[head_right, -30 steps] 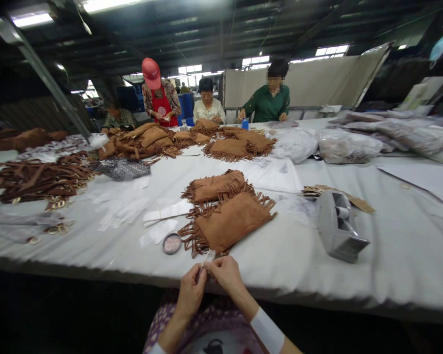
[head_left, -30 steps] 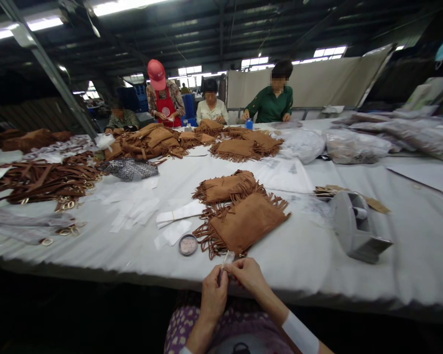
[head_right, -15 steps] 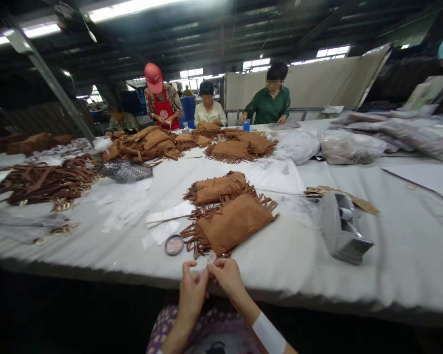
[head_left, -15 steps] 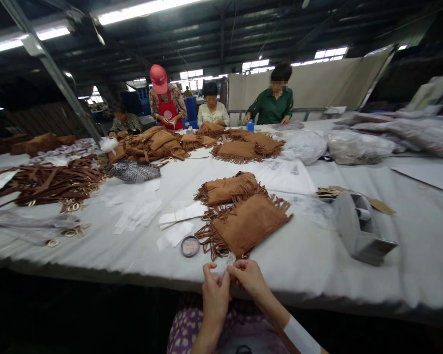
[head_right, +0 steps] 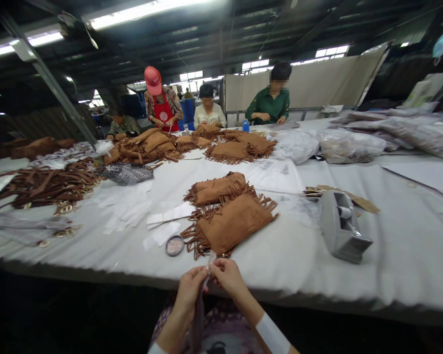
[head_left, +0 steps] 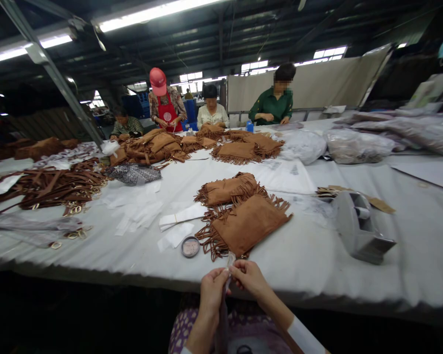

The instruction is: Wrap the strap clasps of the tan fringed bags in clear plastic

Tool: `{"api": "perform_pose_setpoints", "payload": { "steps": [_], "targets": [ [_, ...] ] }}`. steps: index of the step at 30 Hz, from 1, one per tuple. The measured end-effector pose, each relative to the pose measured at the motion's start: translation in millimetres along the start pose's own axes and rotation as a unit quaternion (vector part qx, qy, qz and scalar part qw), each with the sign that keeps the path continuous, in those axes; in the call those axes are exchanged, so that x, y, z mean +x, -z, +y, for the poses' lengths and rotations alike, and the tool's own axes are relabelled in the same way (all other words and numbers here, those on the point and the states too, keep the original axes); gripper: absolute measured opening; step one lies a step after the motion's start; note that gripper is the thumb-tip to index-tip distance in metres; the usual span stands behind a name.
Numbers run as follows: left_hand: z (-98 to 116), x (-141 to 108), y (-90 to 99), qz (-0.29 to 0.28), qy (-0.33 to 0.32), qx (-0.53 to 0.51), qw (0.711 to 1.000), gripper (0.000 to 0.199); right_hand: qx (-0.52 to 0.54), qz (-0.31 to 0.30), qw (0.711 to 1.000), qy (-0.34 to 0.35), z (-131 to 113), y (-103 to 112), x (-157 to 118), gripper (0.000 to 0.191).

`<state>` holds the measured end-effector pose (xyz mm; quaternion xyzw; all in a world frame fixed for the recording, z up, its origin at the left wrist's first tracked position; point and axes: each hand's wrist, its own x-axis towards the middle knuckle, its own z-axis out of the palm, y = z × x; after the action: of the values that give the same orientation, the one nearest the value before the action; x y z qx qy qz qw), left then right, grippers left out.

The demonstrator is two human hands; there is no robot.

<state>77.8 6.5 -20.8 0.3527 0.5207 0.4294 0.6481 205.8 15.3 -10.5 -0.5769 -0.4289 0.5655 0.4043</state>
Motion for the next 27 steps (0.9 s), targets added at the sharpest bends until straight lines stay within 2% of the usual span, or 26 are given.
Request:
{"api": "perform_pose_setpoints", "payload": {
  "steps": [4, 6, 11, 14, 16, 20, 23, 27],
  "targets": [
    [7.5, -1.3, 0.0, -0.036, 0.047, -0.098, 0.993, 0.032, 0.054, -0.057, 0.997, 0.012, -0.9, 4.4, -3.0, 0.017],
    [9.6, -2.6, -1.6, -0.049, 0.058, -0.115, 0.991, 0.031, 0.065, -0.062, 0.996, 0.017, -1.4, 4.7, -4.6, 0.016],
    [9.8, -2.5, -7.3, -0.039, 0.021, -0.078, 0.996, 0.032, 0.017, 0.007, 0.999, 0.029, 1.8, -2.5, -8.2, 0.019],
    [8.4, -1.8, -7.6, -0.012, -0.017, -0.037, 0.999, 0.034, -0.039, 0.070, 0.996, 0.031, 5.3, -7.7, -9.0, 0.025],
    [6.5, -2.4, -6.9, 0.014, -0.044, 0.010, 0.999, 0.035, -0.052, 0.091, 0.994, 0.037, 6.5, -9.7, -8.6, 0.025],
    [3.0, -6.6, -6.0, 0.050, -0.121, 0.137, 0.982, 0.033, 0.009, 0.044, 0.999, 0.025, 5.2, -10.3, -8.4, 0.028],
    [4.2, -9.8, -6.0, 0.077, -0.166, 0.188, 0.965, 0.029, 0.093, 0.000, 0.995, 0.019, 1.2, -10.2, -9.6, 0.030],
    [7.4, -11.3, -9.5, 0.072, -0.145, 0.164, 0.973, 0.035, 0.182, -0.006, 0.983, 0.008, -7.1, -10.7, -9.2, 0.034]
  ]
}}
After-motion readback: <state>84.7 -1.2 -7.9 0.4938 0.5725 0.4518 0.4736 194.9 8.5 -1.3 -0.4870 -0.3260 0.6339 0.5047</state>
